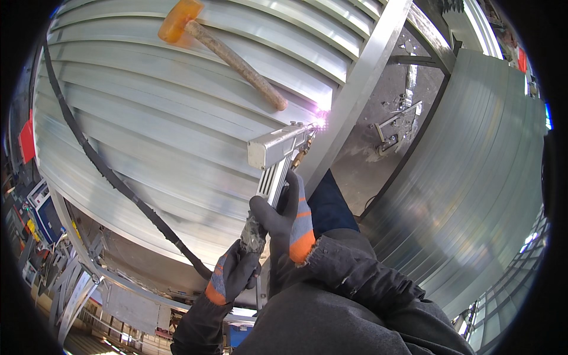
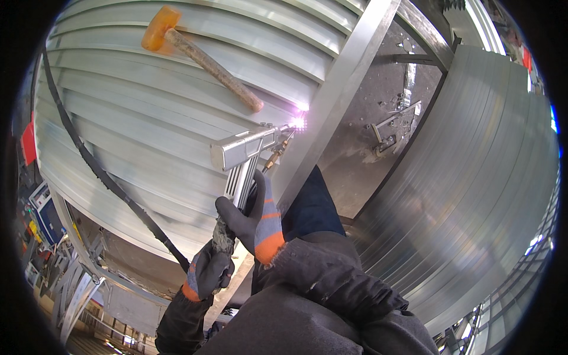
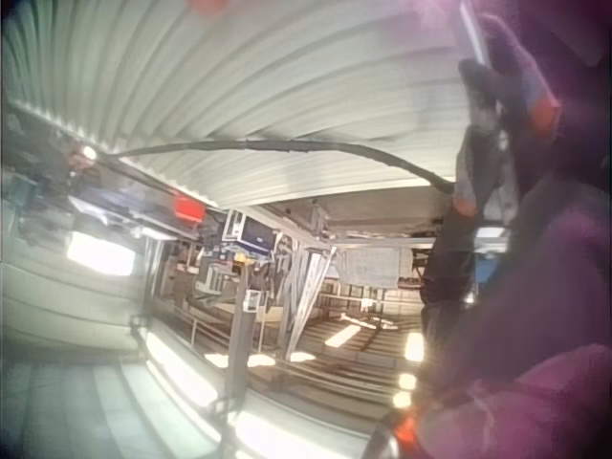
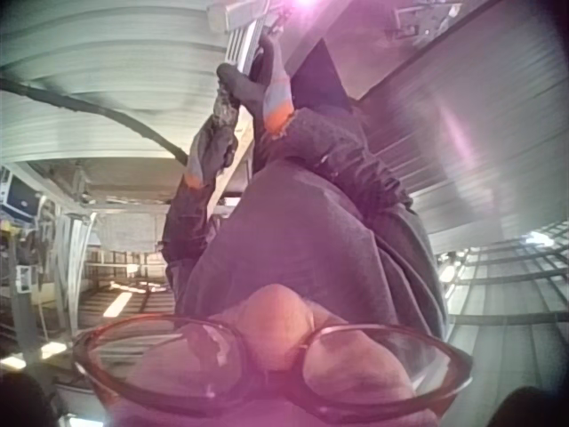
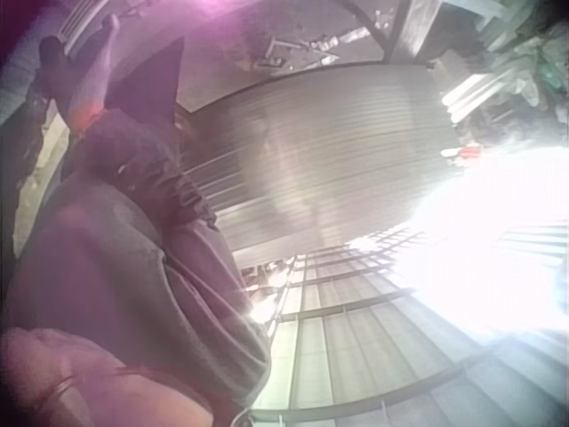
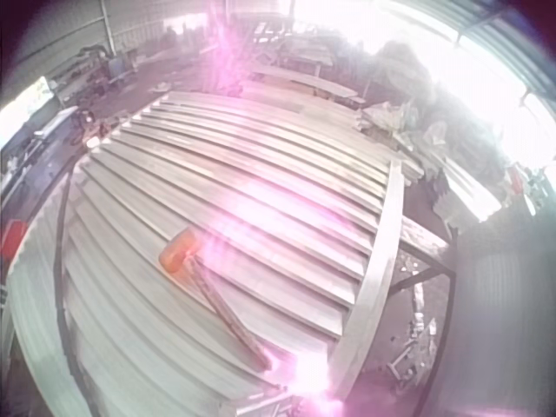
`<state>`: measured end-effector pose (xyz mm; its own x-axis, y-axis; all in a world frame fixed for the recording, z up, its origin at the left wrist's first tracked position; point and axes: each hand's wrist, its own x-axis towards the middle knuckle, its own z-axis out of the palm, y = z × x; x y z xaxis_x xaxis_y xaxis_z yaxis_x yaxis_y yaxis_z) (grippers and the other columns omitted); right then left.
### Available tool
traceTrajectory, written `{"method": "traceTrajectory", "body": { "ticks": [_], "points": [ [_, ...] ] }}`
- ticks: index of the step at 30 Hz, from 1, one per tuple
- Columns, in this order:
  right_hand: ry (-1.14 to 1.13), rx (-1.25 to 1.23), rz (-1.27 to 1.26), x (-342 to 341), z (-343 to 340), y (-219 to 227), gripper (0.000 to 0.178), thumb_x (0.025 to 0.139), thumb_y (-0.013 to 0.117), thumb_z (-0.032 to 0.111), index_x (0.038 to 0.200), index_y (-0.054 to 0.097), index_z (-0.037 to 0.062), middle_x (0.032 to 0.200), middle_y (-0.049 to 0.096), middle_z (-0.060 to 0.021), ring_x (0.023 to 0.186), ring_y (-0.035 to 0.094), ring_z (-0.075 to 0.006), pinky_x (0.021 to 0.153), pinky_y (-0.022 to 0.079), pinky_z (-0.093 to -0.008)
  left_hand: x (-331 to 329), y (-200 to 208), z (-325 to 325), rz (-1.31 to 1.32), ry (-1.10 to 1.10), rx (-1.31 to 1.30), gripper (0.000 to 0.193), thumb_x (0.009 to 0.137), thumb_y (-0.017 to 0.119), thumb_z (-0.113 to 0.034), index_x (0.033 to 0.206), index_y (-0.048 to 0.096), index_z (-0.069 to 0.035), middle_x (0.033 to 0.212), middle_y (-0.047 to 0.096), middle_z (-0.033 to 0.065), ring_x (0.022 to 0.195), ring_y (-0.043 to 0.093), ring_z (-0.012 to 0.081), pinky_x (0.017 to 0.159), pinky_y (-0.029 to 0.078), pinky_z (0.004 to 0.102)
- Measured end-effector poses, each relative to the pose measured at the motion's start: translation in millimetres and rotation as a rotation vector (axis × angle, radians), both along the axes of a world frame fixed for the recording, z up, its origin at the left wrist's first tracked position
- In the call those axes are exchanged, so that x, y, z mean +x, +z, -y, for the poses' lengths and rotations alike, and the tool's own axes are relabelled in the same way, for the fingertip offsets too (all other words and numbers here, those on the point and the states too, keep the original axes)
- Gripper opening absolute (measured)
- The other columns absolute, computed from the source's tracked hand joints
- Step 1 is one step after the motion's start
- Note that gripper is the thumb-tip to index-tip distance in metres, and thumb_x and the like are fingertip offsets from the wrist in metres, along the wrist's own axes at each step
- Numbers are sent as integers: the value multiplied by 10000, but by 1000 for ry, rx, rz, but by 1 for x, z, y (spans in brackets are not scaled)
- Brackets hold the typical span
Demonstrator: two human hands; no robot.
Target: The person welds the edges of a large corrugated metal panel using a handheld welding torch. They move the torch along the seams to create welds, occasionally repositioning the panel and adjusting their stance. A rubber mallet rests on the panel during the process.
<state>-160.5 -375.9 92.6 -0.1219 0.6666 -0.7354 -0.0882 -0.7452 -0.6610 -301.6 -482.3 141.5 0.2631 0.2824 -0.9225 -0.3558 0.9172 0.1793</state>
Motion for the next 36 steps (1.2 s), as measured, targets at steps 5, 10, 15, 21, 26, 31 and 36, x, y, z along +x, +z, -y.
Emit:
{"method": "traceTrajectory", "body": {
  "ticks": [5,10,15,21,26,31,36],
  "points": [
    [31,-20,9,1,4,1,673,859,737,95,1403,352,2,1049,554,-91,914,575,-154,783,542,-345,-3,2,1,-39,-97,25,223,1020,567,-190,1126,503,-4,708,563,39,526,467,77,469,364,265],
    [20,-52,-13,1,8,2,694,856,748,112,1411,345,3,1084,548,-102,943,568,-161,814,539,-349,-3,2,6,-44,-78,24,212,1007,570,-168,1126,518,-1,701,568,40,522,470,74,465,361,267],
    [32,-34,1,1,13,3,707,854,750,120,1418,340,3,1126,530,-112,991,555,-171,854,531,-362,-5,1,12,-23,-66,1,220,987,575,-150,1141,521,-2,700,570,38,515,466,74,462,360,270],
    [37,-37,3,-1,20,1,713,853,754,120,1419,337,5,1124,527,-110,993,556,-173,854,531,-361,-6,3,19,-44,-76,-13,236,985,576,-166,1144,527,1,702,566,37,517,464,77,465,360,267],
    [52,-45,0,0,22,3,700,862,755,118,1413,338,7,1108,533,-107,956,571,-165,813,543,-353,-7,4,21,-25,-26,-34,227,982,573,-157,1138,528,2,705,566,34,524,464,76,469,363,264],
    [71,4,-15,0,24,5,685,869,749,119,1408,340,12,1074,544,-103,915,584,-159,771,552,-348,-8,6,23,-52,-58,-42,207,973,575,-147,1113,540,2,707,570,34,529,476,76,474,372,261],
    [115,-20,34,1,29,7,760,847,781,138,1442,324,13,1100,557,-111,952,596,-167,812,554,-351,-14,4,38,-75,-133,35,187,959,583,-153,1082,560,-14,716,584,30,553,511,83,500,406,263]
  ]
}}
